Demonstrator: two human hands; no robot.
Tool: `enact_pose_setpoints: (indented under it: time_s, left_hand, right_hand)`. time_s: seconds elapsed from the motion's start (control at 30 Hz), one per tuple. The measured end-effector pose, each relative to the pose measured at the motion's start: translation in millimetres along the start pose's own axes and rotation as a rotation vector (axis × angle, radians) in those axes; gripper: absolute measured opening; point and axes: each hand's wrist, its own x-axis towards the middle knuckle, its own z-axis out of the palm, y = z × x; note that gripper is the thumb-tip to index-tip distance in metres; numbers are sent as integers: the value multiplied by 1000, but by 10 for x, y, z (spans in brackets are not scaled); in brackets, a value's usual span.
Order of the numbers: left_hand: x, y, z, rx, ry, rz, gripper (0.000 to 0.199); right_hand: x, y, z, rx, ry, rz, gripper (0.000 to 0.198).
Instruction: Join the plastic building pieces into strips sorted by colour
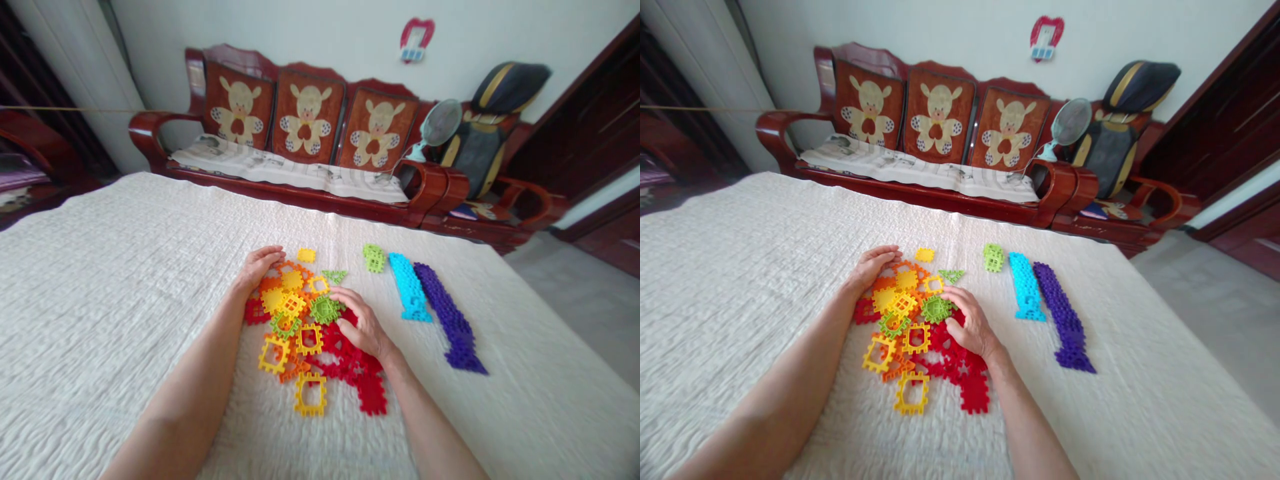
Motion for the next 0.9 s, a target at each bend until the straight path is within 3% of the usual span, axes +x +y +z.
enact_pose_setpoints:
  time_s: [0.33, 0.5, 0.73, 0.9]
  left_hand:
    - [-3, -1, -1, 26, -1, 9, 44]
    - [-25, 36, 22, 48, 12, 12, 46]
    - [12, -23, -8, 53, 8, 33, 48]
    - [35, -63, -37, 44, 3, 23, 46]
  right_hand:
    - [64, -72, 52, -207, -85, -152, 61]
    - [80, -22, 100, -197, -26, -150, 58]
    - [64, 67, 97, -45, 79, -91, 36]
    - [70, 3, 80, 52, 55, -23, 25]
